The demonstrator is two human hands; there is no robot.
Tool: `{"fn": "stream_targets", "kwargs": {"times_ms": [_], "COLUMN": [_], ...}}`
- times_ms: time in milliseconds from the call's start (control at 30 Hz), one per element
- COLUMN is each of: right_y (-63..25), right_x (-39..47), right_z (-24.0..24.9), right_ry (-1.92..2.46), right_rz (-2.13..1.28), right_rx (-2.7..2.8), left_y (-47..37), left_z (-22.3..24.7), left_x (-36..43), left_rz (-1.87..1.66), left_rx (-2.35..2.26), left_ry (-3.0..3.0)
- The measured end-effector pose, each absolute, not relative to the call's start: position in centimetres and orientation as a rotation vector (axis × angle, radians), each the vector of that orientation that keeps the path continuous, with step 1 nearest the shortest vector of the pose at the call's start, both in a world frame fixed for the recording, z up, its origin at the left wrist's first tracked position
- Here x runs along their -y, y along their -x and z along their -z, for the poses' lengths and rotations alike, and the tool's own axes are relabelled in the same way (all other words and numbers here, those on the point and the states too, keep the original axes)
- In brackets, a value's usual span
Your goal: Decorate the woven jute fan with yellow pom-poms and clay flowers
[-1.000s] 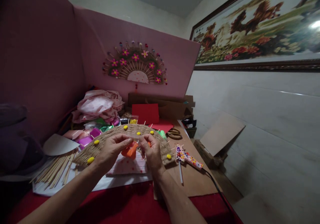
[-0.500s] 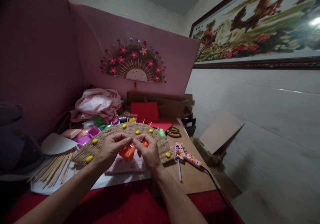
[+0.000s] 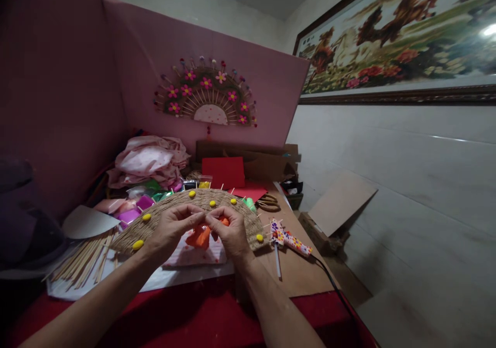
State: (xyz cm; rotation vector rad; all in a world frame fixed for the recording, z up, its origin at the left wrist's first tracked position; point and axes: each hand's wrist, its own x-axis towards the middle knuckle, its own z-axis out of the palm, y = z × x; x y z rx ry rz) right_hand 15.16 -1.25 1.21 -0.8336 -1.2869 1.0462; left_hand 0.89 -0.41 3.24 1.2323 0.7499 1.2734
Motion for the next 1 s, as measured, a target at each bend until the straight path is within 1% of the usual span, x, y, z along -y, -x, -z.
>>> {"fn": "stream_targets", "kwargs": {"times_ms": [500, 733, 1000], "right_y": [-15.01, -15.31, -15.55], "right_x": [1.46, 1.15, 0.56], "right_z": [-1.11, -0.95, -0.32], "right_ry": [0.89, 0.891, 0.858], "right_rz": [-0.986, -0.956, -1.006], "right_rx": [1.282, 1.275, 1.228], "left_y": [-1.2, -0.94, -0.57], "left_z": [-2.52, -2.9, -2.62], "left_x": [0.26, 0.21, -0.06], "left_rz": [-1.311, -1.329, -1.34], "left_rx": [-0.778, -0.762, -0.727], "left_ry": [-1.27, -1.263, -1.263]}}
